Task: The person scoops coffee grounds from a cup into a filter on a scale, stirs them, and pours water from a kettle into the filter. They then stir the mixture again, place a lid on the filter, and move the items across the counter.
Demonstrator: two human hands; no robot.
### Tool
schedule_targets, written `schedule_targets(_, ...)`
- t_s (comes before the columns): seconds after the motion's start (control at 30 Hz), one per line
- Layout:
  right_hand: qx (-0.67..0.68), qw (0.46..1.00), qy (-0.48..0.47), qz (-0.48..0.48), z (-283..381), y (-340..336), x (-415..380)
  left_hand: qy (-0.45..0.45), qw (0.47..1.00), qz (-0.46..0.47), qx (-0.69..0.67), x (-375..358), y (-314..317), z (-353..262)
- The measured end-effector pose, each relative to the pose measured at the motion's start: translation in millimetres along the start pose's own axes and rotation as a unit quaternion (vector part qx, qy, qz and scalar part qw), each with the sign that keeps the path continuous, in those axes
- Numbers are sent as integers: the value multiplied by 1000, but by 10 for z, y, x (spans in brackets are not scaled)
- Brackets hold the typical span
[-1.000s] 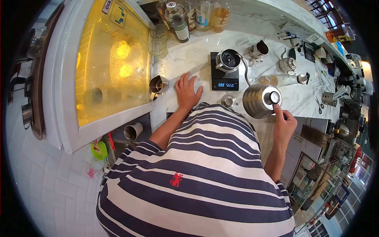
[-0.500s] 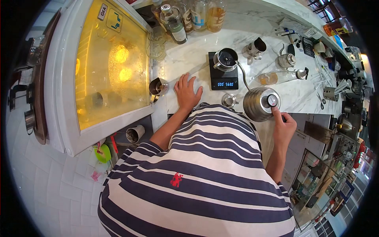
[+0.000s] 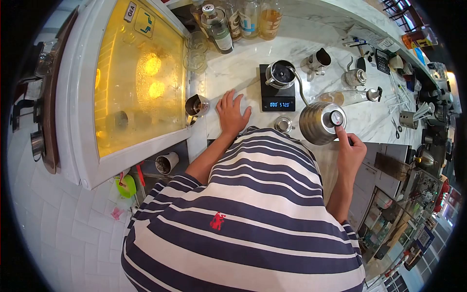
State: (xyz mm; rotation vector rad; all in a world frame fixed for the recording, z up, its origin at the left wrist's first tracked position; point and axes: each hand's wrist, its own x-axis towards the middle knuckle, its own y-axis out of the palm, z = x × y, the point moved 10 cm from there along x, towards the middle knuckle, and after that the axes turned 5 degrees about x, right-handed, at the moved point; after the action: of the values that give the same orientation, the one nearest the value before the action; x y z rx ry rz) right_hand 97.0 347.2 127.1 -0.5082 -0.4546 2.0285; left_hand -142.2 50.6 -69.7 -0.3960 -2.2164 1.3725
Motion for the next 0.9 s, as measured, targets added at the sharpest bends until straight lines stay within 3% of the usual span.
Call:
schedule_targets(0.33,-24,1000,-6,-9,-80,-183,-21,-8,1000,9,5,3,27,5)
schedule_targets(0.9,-25,1000,-8,12,-34,59,117,-6,1000,7,1,3,-4,2)
